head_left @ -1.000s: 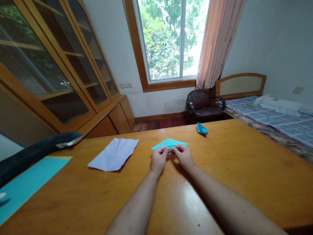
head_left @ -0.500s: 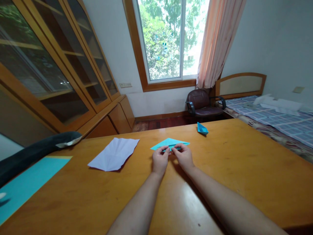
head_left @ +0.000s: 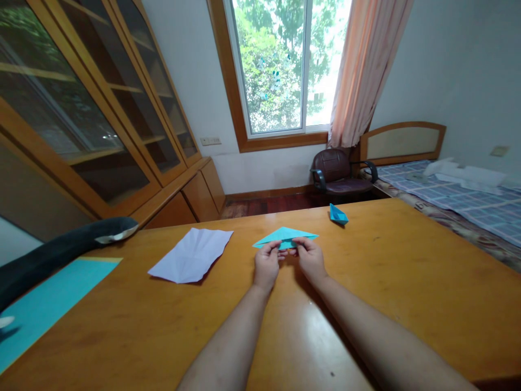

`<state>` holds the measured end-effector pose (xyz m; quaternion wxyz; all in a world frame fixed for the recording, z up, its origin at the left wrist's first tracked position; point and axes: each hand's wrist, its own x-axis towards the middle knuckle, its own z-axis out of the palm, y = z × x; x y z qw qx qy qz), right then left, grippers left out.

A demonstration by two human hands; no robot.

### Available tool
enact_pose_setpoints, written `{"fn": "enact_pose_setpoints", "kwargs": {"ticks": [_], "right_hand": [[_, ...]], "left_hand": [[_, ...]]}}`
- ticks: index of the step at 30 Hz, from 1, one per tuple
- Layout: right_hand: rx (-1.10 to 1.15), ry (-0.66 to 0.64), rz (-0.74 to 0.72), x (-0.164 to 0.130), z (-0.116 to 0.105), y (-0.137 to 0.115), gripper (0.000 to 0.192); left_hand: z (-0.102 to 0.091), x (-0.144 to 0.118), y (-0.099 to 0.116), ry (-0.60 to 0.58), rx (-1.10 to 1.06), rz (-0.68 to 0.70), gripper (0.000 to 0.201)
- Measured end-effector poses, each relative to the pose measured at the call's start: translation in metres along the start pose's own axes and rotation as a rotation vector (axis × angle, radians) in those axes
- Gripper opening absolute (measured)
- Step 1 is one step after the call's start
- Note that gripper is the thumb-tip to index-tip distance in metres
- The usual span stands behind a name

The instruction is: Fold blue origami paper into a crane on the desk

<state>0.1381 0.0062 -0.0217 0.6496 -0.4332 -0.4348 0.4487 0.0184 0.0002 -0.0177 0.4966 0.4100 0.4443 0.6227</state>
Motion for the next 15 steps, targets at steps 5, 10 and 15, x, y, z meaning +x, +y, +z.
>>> {"fn": "enact_pose_setpoints", "kwargs": {"ticks": [5, 10, 15], "right_hand": [[-0.080, 0.017, -0.016, 0.004, -0.009, 0.002, 0.025], [-0.150, 0.074, -0.024, 0.017, -0.024, 0.004, 0.018], [-0.165, 0.036, -0.009, 0.025, -0.029, 0.004, 0.015]], "left_hand": [[-0.001, -0.003, 0.006, -0.107, 0.018, -0.138, 0.033], [0.000, -0.016, 0.014, -0.404, 0.121, -0.399, 0.041], [-0.016, -0.025, 0.037, -0.693, -0.050, -0.505, 0.056]]}}
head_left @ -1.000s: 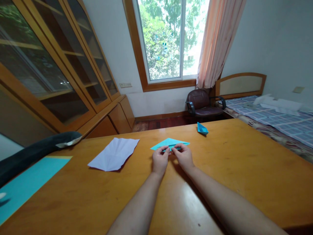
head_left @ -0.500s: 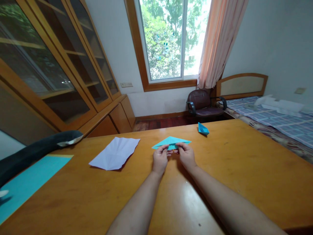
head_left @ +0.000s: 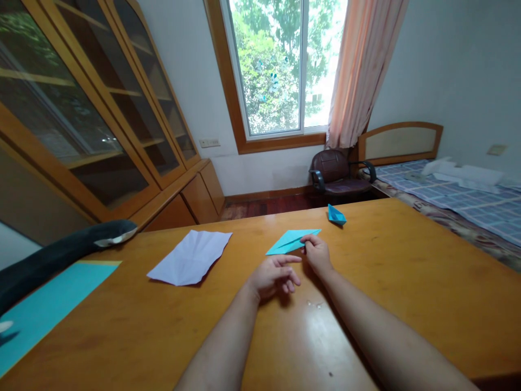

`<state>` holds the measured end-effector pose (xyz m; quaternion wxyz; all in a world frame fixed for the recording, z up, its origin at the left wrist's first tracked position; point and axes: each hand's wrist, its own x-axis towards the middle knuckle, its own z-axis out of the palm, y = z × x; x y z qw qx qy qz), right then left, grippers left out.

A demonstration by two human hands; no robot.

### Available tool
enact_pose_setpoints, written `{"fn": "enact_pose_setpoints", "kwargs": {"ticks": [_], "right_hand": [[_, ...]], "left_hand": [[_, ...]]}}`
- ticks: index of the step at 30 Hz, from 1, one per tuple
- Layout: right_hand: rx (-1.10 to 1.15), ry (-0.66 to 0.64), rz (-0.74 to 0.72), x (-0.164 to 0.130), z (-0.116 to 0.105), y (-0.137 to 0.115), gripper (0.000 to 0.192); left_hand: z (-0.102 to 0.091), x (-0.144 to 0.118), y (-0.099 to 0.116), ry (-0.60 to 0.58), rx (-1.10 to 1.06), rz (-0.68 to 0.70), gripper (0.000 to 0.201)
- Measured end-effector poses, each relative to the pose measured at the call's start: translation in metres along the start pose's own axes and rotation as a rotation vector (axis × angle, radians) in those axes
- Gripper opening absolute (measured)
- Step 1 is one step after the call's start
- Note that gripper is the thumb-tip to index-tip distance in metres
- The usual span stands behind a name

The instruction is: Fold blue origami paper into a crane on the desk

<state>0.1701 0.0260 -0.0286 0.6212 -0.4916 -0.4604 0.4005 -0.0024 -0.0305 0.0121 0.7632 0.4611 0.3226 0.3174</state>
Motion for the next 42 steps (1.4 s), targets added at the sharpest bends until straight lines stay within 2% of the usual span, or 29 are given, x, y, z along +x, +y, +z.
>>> {"fn": "enact_pose_setpoints", "kwargs": {"ticks": [2, 3, 5, 7, 9, 10, 11, 14, 16, 18, 22, 25, 27, 29, 32, 34, 36, 39, 42], "right_hand": [[0.001, -0.056, 0.017, -0.002, 0.002, -0.002, 0.015], [0.000, -0.089, 0.024, -0.003, 0.003, -0.003, 0.015], [-0.008, -0.165, 0.038, -0.007, 0.005, -0.006, 0.015], [-0.026, -0.245, 0.054, -0.012, 0.006, -0.008, 0.014], [-0.036, -0.322, 0.074, -0.016, 0.007, -0.010, 0.014], [-0.036, -0.358, 0.078, -0.017, 0.007, -0.012, 0.014], [-0.033, -0.392, 0.076, -0.018, 0.008, -0.013, 0.013], [-0.024, -0.467, 0.047, -0.019, 0.008, -0.018, 0.011], [-0.023, -0.494, 0.035, -0.019, 0.007, -0.021, 0.011], [-0.021, -0.510, 0.029, -0.019, 0.007, -0.022, 0.011], [-0.012, -0.488, 0.016, -0.019, 0.009, -0.021, 0.011], [0.038, -0.410, 0.047, -0.019, 0.011, -0.019, 0.016], [0.088, -0.350, 0.083, -0.018, 0.012, -0.017, 0.027], [0.134, -0.291, 0.120, -0.016, 0.012, -0.016, 0.038], [0.170, -0.251, 0.167, -0.014, 0.012, -0.013, 0.038], [0.155, -0.284, 0.188, -0.014, 0.012, -0.012, 0.031], [0.117, -0.340, 0.196, -0.016, 0.012, -0.010, 0.022], [0.058, -0.389, 0.149, -0.020, 0.015, -0.007, 0.013], [0.021, -0.396, 0.041, -0.024, 0.017, -0.005, 0.010]], "left_hand": [[-0.012, -0.010, 0.010, -0.018, -0.099, 0.069, 0.054], [-0.019, -0.012, 0.014, 0.025, -0.167, 0.139, 0.051], [-0.034, -0.012, 0.021, 0.173, -0.309, 0.295, 0.043], [-0.045, -0.005, 0.024, 0.368, -0.357, 0.380, 0.033], [-0.050, 0.006, 0.021, 0.573, -0.299, 0.396, 0.026], [-0.050, 0.011, 0.017, 0.637, -0.249, 0.354, 0.025], [-0.048, 0.015, 0.014, 0.654, -0.203, 0.296, 0.027], [-0.041, 0.021, 0.002, 0.492, -0.100, 0.136, 0.039], [-0.037, 0.021, -0.004, 0.365, -0.038, 0.106, 0.047], [-0.035, 0.020, -0.007, 0.286, 0.011, 0.118, 0.051], [-0.033, 0.018, -0.007, 0.186, 0.039, 0.116, 0.060], [-0.032, 0.019, -0.007, 0.204, 0.026, 0.128, 0.078], [-0.032, 0.021, -0.007, 0.277, -0.009, 0.177, 0.092], [-0.034, 0.025, -0.008, 0.385, -0.035, 0.258, 0.095], [-0.043, 0.032, -0.009, 0.657, -0.012, 0.453, 0.066], [-0.051, 0.035, -0.008, 0.896, 0.037, 0.610, 0.041], [-0.058, 0.036, -0.007, 1.074, 0.104, 0.706, 0.023], [-0.062, 0.035, -0.007, 1.217, 0.179, 0.696, 0.008], [-0.055, 0.035, -0.009, 1.264, 0.202, 0.628, 0.010]]}}
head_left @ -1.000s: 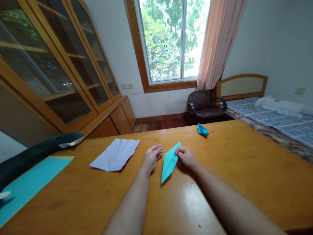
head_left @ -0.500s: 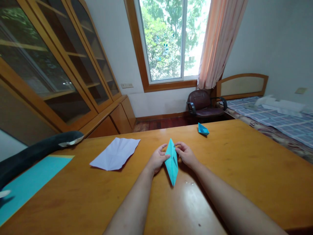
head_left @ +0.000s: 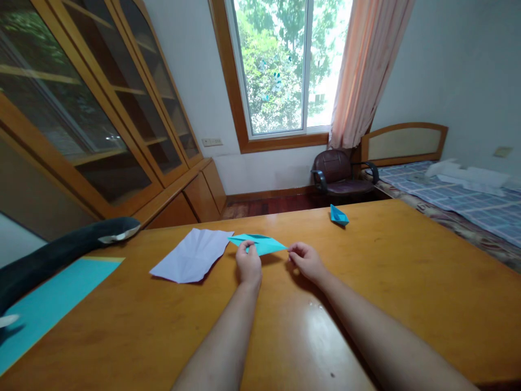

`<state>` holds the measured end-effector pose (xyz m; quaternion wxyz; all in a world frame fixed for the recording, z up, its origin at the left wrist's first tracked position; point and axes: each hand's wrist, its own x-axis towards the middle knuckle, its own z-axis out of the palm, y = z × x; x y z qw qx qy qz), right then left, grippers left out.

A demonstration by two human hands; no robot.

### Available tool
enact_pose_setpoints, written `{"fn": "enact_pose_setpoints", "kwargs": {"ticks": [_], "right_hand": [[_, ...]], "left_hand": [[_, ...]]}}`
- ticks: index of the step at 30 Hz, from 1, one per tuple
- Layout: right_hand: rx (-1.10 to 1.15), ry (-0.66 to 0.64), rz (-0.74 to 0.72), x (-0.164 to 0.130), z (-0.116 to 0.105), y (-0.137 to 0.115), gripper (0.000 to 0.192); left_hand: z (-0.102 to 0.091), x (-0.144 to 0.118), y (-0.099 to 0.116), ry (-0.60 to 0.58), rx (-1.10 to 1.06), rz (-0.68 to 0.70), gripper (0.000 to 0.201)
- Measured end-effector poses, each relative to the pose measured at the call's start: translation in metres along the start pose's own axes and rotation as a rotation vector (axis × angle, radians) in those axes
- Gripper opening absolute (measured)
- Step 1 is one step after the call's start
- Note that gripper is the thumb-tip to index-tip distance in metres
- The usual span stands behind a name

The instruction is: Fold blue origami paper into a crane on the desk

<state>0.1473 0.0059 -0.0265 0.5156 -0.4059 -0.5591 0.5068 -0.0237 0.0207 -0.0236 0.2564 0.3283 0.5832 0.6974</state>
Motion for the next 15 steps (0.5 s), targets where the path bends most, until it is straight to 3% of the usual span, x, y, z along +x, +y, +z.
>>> {"fn": "enact_pose_setpoints", "kwargs": {"ticks": [7, 11, 15], "right_hand": [[-0.120, -0.157, -0.085, -0.011, 0.013, 0.003, 0.039], [-0.187, -0.060, -0.166, -0.009, 0.013, 0.005, 0.038], [-0.076, 0.094, -0.163, -0.001, 0.004, 0.005, 0.028]], "left_hand": [[0.007, -0.022, 0.002, -0.178, 0.001, 0.033, 0.020], [0.009, -0.027, 0.004, -0.293, -0.070, -0.037, 0.026], [0.011, -0.034, 0.006, -0.482, -0.152, -0.132, 0.028]]}}
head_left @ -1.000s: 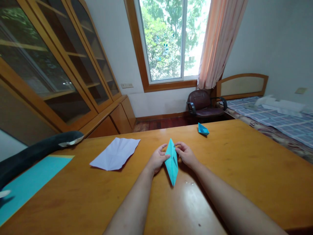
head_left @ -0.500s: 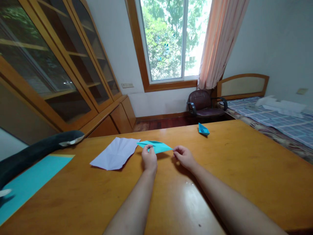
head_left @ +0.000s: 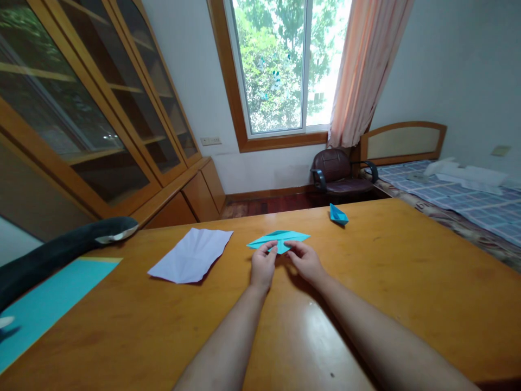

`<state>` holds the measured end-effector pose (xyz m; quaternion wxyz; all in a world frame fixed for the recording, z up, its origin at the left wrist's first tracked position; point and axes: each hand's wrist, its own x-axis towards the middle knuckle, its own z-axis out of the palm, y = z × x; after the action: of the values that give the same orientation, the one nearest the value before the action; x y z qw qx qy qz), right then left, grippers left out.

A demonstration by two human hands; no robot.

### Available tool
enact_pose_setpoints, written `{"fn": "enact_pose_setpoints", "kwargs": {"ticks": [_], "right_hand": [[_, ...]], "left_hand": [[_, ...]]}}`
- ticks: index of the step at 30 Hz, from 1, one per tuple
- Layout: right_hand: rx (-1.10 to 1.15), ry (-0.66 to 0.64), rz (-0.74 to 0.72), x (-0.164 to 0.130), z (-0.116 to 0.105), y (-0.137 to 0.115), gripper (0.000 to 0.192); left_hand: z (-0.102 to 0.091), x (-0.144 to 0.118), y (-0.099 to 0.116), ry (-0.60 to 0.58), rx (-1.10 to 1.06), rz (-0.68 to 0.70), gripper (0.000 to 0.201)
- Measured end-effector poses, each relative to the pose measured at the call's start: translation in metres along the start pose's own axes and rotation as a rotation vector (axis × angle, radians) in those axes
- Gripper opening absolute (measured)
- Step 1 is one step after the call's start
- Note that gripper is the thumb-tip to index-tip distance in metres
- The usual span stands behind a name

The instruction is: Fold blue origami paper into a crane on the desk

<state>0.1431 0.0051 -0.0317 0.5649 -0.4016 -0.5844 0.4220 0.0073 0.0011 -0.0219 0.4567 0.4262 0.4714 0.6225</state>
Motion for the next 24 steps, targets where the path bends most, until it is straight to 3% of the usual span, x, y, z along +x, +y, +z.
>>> {"fn": "enact_pose_setpoints", "kwargs": {"ticks": [7, 13, 24], "right_hand": [[0.036, 0.095, 0.081, 0.007, -0.013, -0.005, 0.017], [0.083, 0.011, 0.107, 0.006, -0.014, -0.010, 0.011], [0.123, -0.057, 0.118, 0.004, -0.011, -0.010, 0.019]], "left_hand": [[0.004, -0.009, 0.006, -0.191, 0.007, -0.074, 0.036], [0.001, -0.006, 0.005, -0.207, 0.021, -0.089, 0.039], [-0.001, -0.005, 0.006, -0.216, 0.076, -0.064, 0.031]]}}
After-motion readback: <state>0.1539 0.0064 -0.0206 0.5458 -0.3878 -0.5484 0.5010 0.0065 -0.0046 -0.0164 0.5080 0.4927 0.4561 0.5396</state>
